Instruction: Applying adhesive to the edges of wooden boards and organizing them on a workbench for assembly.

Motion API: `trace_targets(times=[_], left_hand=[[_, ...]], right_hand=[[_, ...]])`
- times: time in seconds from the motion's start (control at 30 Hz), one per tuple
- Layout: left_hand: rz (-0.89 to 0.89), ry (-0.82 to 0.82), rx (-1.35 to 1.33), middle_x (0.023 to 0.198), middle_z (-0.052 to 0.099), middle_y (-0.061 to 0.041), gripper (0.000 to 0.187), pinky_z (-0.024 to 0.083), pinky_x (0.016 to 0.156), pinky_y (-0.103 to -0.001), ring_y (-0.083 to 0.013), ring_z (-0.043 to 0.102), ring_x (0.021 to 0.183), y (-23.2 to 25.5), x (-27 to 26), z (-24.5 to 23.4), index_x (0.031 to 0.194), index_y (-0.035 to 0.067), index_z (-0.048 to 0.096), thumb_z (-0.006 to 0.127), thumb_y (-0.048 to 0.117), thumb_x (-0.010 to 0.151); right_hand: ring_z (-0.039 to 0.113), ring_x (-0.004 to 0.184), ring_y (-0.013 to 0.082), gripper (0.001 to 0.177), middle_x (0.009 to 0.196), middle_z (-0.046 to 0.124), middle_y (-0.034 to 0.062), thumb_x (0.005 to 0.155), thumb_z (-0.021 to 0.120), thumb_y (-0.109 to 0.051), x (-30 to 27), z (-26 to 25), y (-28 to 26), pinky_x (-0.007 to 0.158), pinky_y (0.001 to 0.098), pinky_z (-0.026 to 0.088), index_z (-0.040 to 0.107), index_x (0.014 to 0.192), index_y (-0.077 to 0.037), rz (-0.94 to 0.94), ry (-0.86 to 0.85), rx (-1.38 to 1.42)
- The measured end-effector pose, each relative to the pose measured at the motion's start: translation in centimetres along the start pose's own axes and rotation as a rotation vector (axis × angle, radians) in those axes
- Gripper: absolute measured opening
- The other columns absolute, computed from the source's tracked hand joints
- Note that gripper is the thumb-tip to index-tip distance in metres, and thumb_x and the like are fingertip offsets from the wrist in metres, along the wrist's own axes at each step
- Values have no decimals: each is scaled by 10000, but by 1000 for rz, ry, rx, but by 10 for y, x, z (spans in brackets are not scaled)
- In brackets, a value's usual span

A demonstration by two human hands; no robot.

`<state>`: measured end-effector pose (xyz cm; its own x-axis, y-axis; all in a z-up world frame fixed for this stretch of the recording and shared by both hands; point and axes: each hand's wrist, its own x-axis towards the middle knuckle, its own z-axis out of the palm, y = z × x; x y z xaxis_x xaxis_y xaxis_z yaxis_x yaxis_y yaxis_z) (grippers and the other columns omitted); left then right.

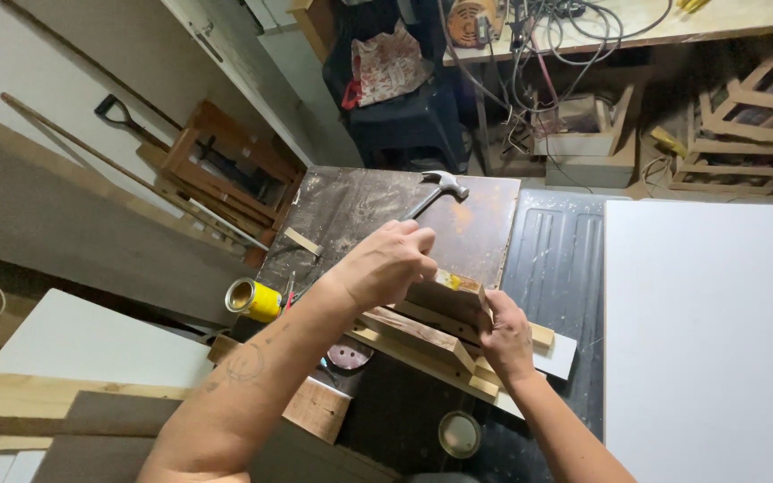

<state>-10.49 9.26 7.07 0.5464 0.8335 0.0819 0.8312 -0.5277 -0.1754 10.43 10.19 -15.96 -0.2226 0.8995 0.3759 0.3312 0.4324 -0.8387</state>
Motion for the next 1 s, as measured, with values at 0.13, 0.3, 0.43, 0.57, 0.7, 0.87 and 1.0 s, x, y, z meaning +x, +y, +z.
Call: trace_targets(times=[0.13,0.3,0.43,0.57,0.7,0.87,1.0], left_hand=[[-75,-66,79,893,532,38,181,492,797,-368,-230,562,855,-30,-25,0,744,344,668,810,265,823],[-171,-136,164,895,551,57,180,501,800,-358,-220,577,867,-63,-61,1,742,379,683,818,281,811],[-248,-130,220,895,555,60,163,507,798,-358,-211,581,874,-86,-79,4,728,373,680,816,317,799],[-257,-68,126,876,520,46,185,505,800,-365,-238,568,854,-60,-63,-3,737,368,666,785,283,849],[-219,-44,93,873,516,61,176,500,809,-348,-211,560,855,-52,-60,19,765,387,669,810,306,831],[-250,-69,139,848,512,53,196,508,798,-355,-217,567,843,-74,-77,14,727,385,655,796,320,847],[-243,23,66,848,494,31,176,511,774,-375,-242,561,834,-53,-69,18,769,355,635,769,297,868]], right_hand=[[709,890,349,55,843,645,51,973,668,-180,3,-6,-13,806,476,569,684,1004,-222,9,-4,24],[710,918,338,76,859,624,44,965,651,-179,1,0,3,830,474,558,646,1022,-229,25,-29,-5],[704,921,346,41,861,611,65,982,644,-207,2,-6,-12,829,482,555,618,1009,-220,33,-24,-22],[710,917,361,63,865,639,70,969,650,-177,1,-7,-7,828,477,567,637,1017,-215,24,-41,-1],[712,915,350,37,859,649,66,989,649,-188,-3,1,13,849,464,573,645,1006,-220,29,-31,2],[719,916,355,33,850,651,74,978,671,-201,-1,-7,-2,854,474,574,642,993,-208,39,-34,34],[721,933,351,45,864,657,78,973,666,-199,2,-8,-9,860,480,575,656,1014,-216,47,-41,41]])
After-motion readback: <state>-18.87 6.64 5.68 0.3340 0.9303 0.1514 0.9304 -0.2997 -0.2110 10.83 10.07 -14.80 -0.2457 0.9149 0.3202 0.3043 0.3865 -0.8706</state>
